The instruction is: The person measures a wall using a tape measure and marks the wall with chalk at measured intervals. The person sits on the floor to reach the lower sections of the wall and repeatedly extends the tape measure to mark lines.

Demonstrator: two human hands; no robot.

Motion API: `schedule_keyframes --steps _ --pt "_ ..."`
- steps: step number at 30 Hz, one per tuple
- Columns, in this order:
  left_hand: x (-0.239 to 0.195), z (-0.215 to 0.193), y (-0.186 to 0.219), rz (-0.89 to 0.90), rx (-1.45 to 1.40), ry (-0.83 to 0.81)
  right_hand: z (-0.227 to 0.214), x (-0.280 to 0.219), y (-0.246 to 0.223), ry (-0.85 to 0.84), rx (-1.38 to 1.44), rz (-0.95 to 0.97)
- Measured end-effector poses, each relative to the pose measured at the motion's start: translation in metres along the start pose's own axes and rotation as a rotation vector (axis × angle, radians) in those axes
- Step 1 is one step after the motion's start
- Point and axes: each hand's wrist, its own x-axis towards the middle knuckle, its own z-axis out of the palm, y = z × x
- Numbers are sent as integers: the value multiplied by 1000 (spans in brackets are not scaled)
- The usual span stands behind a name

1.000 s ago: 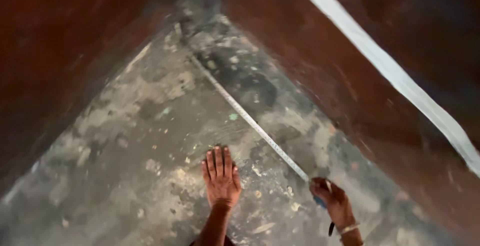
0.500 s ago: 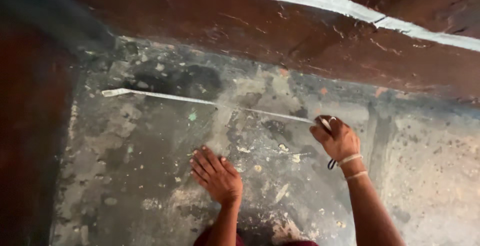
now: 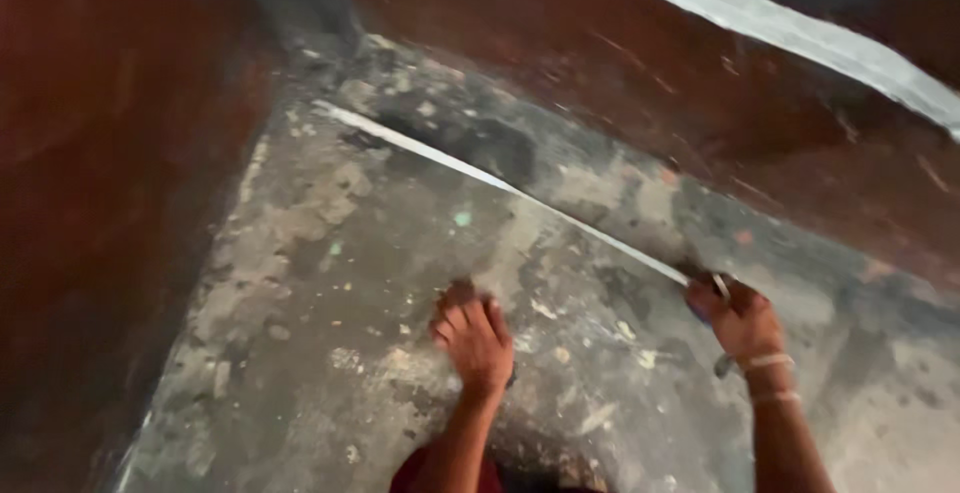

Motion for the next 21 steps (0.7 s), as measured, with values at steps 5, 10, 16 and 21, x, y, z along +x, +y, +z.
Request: schedule_keyframes --steps 5,10,16,21 --pt "132 15 -34 -173 -150 40 -6 5 -6 -43 -307 48" --pt "214 23 -36 51 -71 78 6 4 -33 -59 -235 78" --pt "219 26 -31 29 -52 -18 16 4 -54 -46 -315 80" --pt "224 26 -31 35 35 -39 19 14 -61 36 -432 -96"
